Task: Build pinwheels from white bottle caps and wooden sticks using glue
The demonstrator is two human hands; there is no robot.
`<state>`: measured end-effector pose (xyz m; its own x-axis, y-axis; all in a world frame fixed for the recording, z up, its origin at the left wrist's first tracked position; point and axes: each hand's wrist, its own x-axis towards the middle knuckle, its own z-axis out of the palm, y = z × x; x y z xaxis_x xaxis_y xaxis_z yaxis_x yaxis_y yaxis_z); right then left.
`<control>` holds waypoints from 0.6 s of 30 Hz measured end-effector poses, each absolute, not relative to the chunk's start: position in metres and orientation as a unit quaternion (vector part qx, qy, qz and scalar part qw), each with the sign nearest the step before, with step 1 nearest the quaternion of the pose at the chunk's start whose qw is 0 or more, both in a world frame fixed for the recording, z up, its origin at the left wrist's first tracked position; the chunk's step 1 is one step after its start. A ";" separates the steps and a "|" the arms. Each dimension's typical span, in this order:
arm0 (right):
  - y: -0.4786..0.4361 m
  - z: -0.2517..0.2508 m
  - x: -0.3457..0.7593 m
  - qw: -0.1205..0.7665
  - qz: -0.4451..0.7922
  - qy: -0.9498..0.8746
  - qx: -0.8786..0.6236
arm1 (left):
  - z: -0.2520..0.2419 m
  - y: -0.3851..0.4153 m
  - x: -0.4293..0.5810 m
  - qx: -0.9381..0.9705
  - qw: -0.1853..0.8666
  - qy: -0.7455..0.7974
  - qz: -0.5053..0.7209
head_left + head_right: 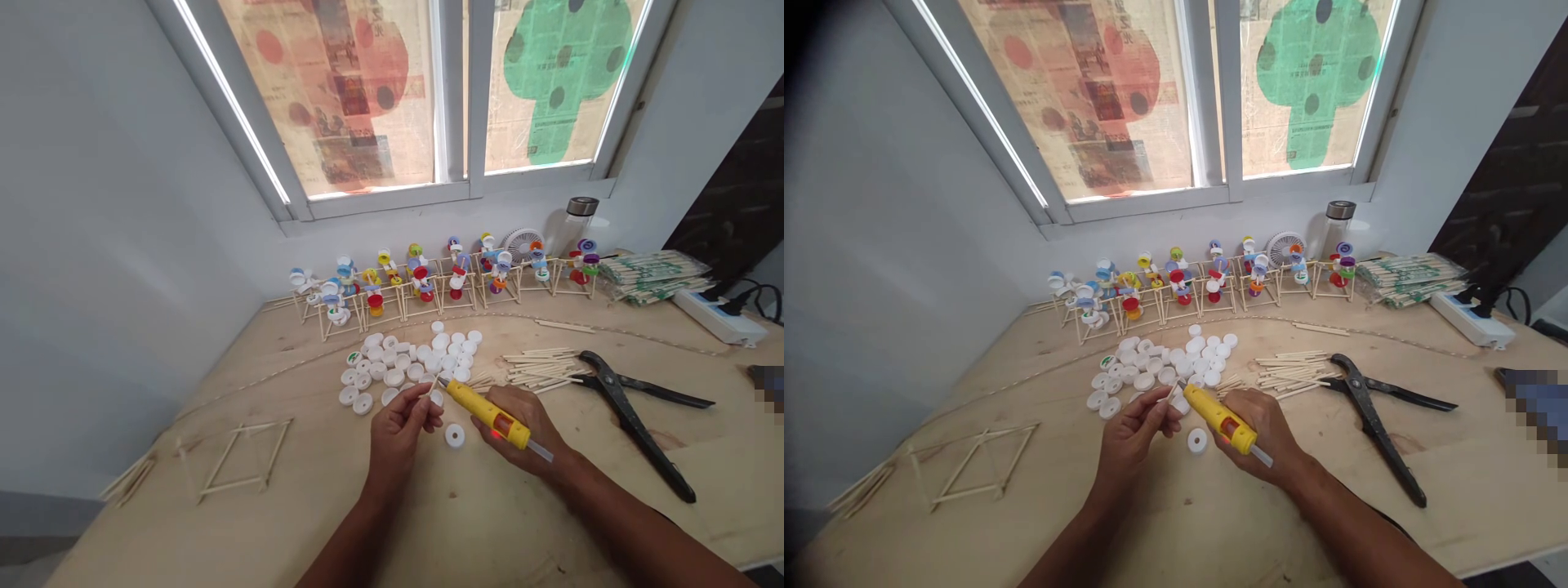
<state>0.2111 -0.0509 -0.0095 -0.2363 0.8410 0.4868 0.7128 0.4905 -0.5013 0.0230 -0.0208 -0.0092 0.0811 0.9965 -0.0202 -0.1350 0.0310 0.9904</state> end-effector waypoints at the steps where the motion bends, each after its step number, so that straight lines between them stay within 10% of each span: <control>1: -0.051 -0.009 0.211 0.368 0.087 -0.781 -0.497 | -0.009 -0.021 0.023 0.479 0.557 0.450 0.507; 18: -0.051 -0.010 0.212 0.380 0.089 -0.773 -0.500 | -0.012 -0.020 0.023 0.491 0.547 0.446 0.511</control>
